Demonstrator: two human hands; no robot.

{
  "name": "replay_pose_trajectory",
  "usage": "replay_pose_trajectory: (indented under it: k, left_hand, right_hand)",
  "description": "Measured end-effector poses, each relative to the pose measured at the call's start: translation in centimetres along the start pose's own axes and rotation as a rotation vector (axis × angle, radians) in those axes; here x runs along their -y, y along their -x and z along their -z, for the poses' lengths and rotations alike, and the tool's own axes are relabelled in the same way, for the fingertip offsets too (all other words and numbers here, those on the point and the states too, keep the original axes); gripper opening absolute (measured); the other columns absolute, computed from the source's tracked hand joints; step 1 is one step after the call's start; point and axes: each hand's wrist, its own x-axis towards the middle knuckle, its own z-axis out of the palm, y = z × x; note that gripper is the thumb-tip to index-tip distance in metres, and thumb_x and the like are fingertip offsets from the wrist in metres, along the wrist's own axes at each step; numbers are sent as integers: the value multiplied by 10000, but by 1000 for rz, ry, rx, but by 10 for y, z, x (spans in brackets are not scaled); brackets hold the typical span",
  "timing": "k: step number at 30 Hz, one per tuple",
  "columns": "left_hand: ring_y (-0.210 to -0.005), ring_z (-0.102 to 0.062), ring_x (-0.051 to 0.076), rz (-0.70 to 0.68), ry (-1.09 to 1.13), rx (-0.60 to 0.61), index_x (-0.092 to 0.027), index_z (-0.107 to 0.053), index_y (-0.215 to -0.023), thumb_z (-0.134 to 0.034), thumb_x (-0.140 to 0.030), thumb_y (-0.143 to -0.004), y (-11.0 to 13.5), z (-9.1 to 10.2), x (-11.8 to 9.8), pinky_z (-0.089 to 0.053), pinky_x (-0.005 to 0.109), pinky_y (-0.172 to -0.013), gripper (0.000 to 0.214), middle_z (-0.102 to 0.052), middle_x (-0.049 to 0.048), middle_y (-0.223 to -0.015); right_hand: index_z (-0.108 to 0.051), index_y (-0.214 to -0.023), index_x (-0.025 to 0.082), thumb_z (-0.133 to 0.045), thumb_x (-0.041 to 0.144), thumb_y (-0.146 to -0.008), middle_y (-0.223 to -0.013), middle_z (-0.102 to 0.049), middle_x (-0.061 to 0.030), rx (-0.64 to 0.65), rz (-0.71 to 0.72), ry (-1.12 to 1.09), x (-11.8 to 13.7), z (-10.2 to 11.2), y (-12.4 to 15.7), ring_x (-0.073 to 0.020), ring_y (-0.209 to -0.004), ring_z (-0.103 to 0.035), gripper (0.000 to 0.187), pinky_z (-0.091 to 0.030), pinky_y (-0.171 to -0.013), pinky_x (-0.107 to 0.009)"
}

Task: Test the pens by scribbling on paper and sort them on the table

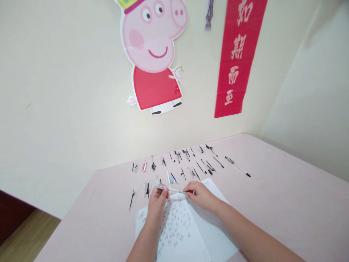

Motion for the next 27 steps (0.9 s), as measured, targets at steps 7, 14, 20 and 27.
replay_pose_trajectory:
  k: [7,14,20,27]
  left_hand:
    - [-634,-512,107,-78,-205,144,-208,-566,-971,-668,-368,-703,6,-5,0,-418,232,-589,329,-549,-16,-745]
    - [-659,-511,133,-266,-693,443,-192,-579,-912,-522,-248,-812,21,-10,-4,-412,265,-629,128,-578,24,-799]
    - [-671,-510,143,-244,-827,541,-179,-575,-774,-490,-203,-809,22,-15,-12,-393,256,-626,95,-560,28,-758]
    - [-685,-519,146,-225,-843,570,-175,-581,-755,-489,-174,-791,21,-15,-12,-395,259,-643,100,-560,29,-753]
  right_hand:
    - [-724,-790,166,-565,112,-720,-769,-650,-53,-76,-87,22,-24,34,-7,-159,-736,-588,182,-433,-666,-253]
    - [-710,-879,141,-521,246,-749,-817,-703,-63,-523,-423,219,-86,108,-21,-173,-728,-631,252,-461,-659,-250]
    - [-713,-894,122,-501,166,-747,-855,-709,-101,-564,-633,448,-117,170,-34,-190,-786,-638,262,-438,-656,-237]
    - [-725,-905,159,-558,164,-699,-913,-702,-139,-515,-839,637,-136,191,-57,-245,-845,-647,266,-462,-665,-281]
